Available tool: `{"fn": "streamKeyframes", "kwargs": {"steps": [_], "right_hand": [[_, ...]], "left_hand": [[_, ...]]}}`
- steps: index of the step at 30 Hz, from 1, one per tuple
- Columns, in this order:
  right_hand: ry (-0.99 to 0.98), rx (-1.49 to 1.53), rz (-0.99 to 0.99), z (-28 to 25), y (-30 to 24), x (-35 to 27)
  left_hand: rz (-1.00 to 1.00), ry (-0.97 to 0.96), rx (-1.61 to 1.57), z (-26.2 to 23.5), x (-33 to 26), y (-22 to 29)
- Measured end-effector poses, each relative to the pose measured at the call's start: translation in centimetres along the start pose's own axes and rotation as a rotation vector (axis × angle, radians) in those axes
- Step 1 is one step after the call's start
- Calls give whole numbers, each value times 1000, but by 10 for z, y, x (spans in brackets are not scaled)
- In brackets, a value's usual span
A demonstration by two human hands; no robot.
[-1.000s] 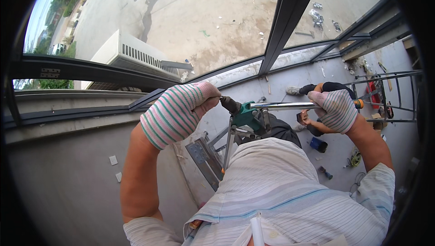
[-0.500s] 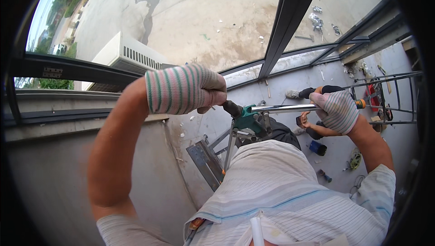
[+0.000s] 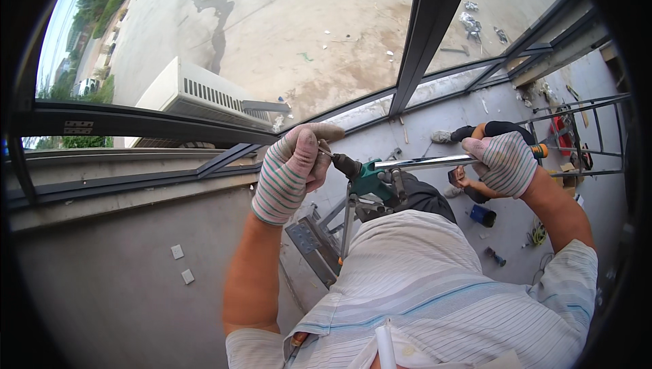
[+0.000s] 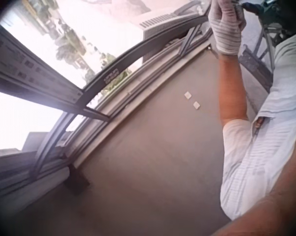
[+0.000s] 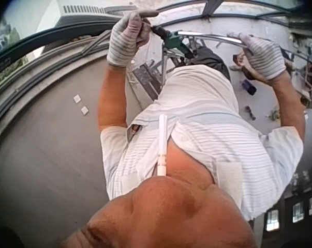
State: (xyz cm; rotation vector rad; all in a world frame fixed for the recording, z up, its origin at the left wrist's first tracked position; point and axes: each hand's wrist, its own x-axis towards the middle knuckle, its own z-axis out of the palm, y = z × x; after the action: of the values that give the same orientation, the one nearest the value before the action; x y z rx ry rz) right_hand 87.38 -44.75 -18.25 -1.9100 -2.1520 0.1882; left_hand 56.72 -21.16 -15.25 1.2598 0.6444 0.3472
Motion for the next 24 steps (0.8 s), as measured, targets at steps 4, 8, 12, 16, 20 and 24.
{"fn": "streamKeyframes", "kwargs": {"steps": [4,8,12,16,20,24], "right_hand": [[-77,-14,4,-11,0,6],[-172,-26,35,-20,6,7],[-234,-85,62,-21,11,8],[-265,-78,61,-28,6,10],[-264,-88,60,-27,6,8],[-266,-69,80,-27,5,6]], "left_hand": [[-4,45,83,-1,-2,3],[-58,-25,107,-7,1,3],[-111,-31,215,7,7,2],[-121,-86,170,5,5,0],[-155,-112,9,4,3,0],[-141,-53,56,12,0,-6]]}}
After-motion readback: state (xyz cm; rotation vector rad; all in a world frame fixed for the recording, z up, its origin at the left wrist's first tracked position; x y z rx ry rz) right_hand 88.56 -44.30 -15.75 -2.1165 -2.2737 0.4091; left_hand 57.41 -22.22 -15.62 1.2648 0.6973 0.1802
